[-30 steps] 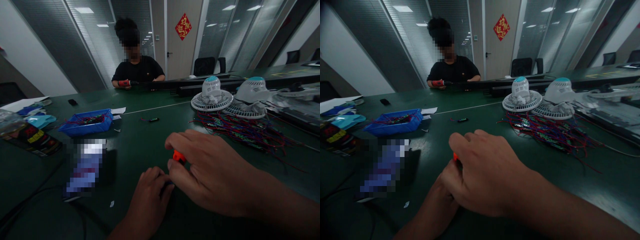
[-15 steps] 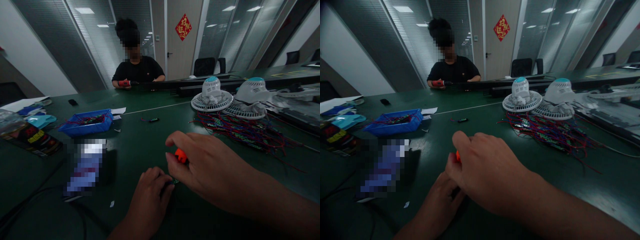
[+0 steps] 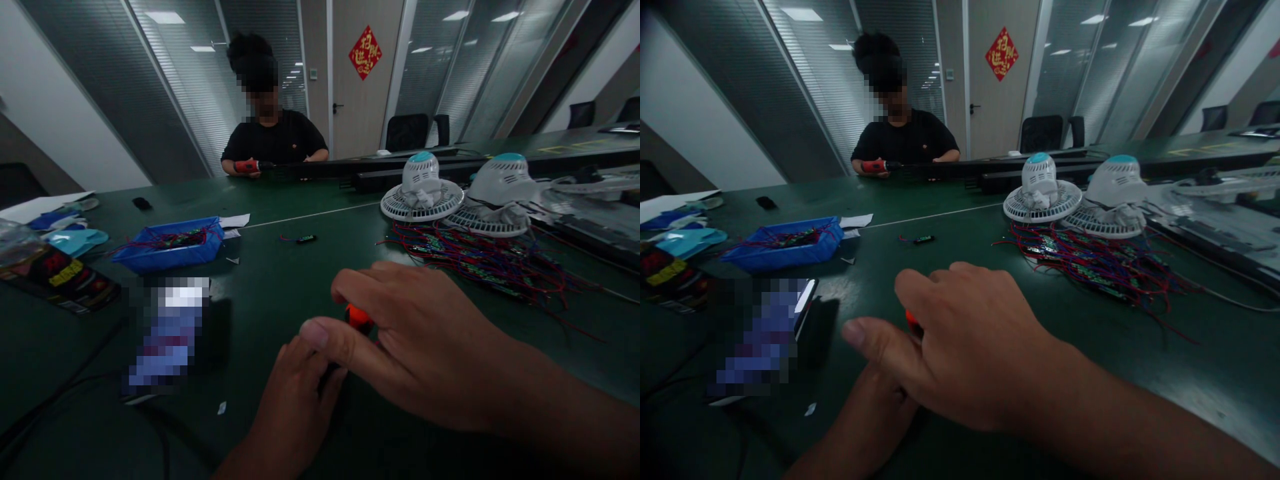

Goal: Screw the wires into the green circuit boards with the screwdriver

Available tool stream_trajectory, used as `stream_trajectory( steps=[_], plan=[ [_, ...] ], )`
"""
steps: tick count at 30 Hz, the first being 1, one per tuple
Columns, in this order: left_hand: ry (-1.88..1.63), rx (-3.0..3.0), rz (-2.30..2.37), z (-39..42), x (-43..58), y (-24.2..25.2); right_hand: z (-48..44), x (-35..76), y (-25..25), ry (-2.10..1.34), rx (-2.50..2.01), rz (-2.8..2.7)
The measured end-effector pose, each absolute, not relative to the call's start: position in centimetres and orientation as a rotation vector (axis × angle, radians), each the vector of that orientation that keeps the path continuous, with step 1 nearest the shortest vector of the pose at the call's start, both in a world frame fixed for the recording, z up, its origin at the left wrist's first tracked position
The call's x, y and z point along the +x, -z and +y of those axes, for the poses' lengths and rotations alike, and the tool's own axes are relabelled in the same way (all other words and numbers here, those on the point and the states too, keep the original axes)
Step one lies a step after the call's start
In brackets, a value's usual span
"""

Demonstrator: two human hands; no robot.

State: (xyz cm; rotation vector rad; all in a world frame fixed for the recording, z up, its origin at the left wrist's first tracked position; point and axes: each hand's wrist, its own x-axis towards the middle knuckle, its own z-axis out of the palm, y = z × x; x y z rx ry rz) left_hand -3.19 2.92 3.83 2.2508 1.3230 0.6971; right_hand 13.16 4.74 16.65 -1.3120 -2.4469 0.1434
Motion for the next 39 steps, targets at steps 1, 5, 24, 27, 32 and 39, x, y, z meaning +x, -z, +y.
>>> stream_trajectory(
  steps=[1,5,24,27,32,39],
  plan=[
    [-0.689,2.263,1.334,2.9,-3.17,-3.93,4.8,13.17,-16.61,-0.143,-1.333,-2.446],
    [-0.656,2.289,1.352,2.92,-3.08,-4.28,4.87,13.1,-16.21,-0.115,-1.394,-2.432],
    [-0.669,2.282,1.344,2.91,-3.12,-4.12,5.03,13.48,-16.39,-0.095,-1.41,-2.448],
    [-0.628,2.297,1.363,2.94,-3.11,-4.28,5.12,13.63,-16.11,-0.08,-1.399,-2.413],
    [-0.618,2.303,1.355,3.12,-3.06,-4.31,4.98,13.69,-16.09,-0.136,-1.332,-2.377],
    [-0.668,2.298,1.355,3.14,-3.07,-4.1,4.85,13.91,-16.82,-0.187,-1.295,-2.429]
  ],
)
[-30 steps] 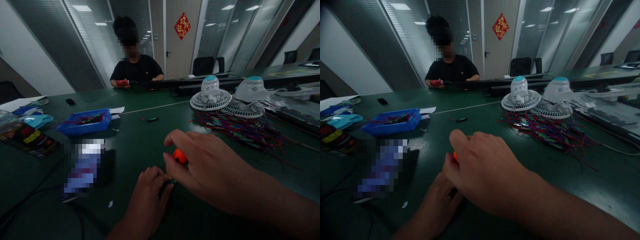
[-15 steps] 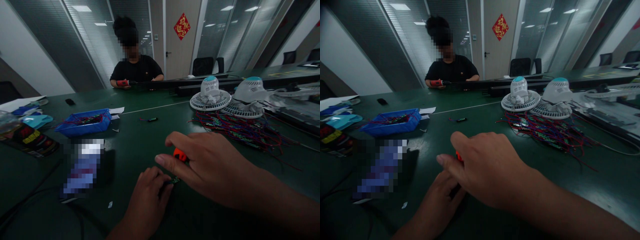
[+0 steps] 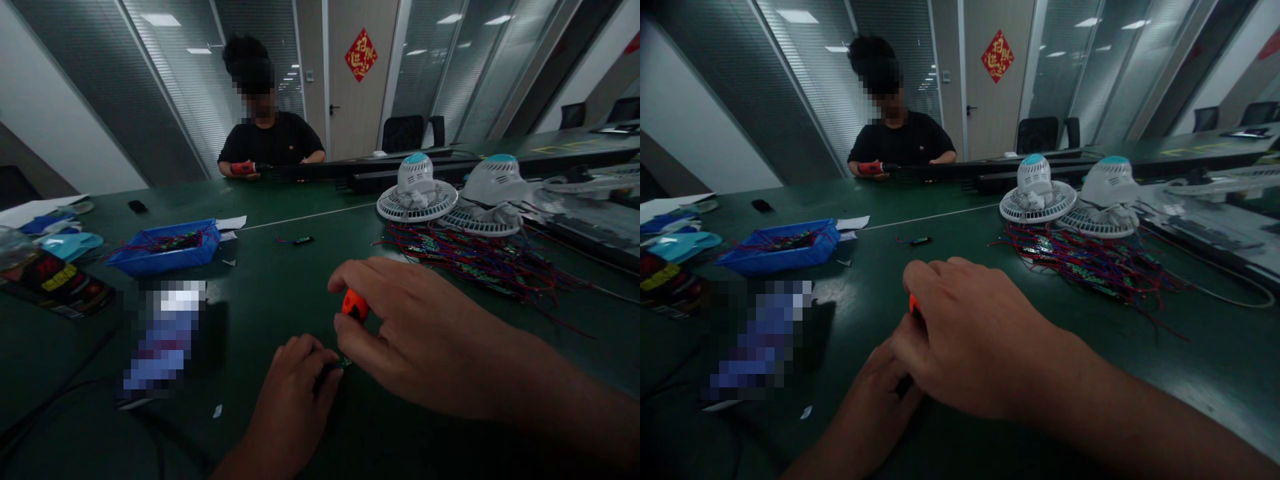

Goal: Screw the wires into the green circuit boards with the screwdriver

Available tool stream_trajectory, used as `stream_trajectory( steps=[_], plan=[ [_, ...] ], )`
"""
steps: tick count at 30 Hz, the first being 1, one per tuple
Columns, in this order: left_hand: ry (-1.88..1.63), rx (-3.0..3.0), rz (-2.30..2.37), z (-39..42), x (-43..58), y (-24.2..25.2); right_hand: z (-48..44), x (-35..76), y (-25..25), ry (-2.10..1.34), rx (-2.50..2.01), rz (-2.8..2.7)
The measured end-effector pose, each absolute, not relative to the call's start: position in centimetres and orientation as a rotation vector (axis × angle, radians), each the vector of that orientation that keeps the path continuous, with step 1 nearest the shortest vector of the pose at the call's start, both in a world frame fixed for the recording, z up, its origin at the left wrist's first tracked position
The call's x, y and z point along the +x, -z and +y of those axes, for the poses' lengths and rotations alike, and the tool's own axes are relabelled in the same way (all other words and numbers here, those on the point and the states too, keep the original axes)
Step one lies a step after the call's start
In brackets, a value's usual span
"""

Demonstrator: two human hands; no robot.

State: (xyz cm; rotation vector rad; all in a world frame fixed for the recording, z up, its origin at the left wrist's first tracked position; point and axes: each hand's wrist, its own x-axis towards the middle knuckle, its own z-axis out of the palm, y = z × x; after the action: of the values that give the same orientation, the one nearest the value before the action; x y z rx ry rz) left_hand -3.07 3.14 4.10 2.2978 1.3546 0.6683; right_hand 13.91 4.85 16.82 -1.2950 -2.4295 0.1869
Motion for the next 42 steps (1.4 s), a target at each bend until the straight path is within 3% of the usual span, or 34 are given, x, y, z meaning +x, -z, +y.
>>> stream_trajectory(
  steps=[20,23,29,36,42],
  plan=[
    [-0.626,2.301,1.379,3.1,-3.1,-4.3,5.8,14.7,-16.8,-0.102,-1.495,-2.347],
    [-0.648,2.307,1.382,3.0,-3.1,-4.3,6.0,15.0,-17.3,-0.209,-1.482,-2.28],
    [-0.757,2.43,1.407,2.8,-3.0,-3.5,6.4,15.5,-16.8,-0.571,-1.153,-2.392],
    [-0.879,2.553,1.439,2.4,-3.2,-3.7,7.4,14.8,-13.1,-0.602,-1.251,-2.77],
    [-1.232,2.479,1.397,1.1,-2.5,-4.1,7.2,14.2,-11.4,-0.534,-1.303,-2.852]
  ],
)
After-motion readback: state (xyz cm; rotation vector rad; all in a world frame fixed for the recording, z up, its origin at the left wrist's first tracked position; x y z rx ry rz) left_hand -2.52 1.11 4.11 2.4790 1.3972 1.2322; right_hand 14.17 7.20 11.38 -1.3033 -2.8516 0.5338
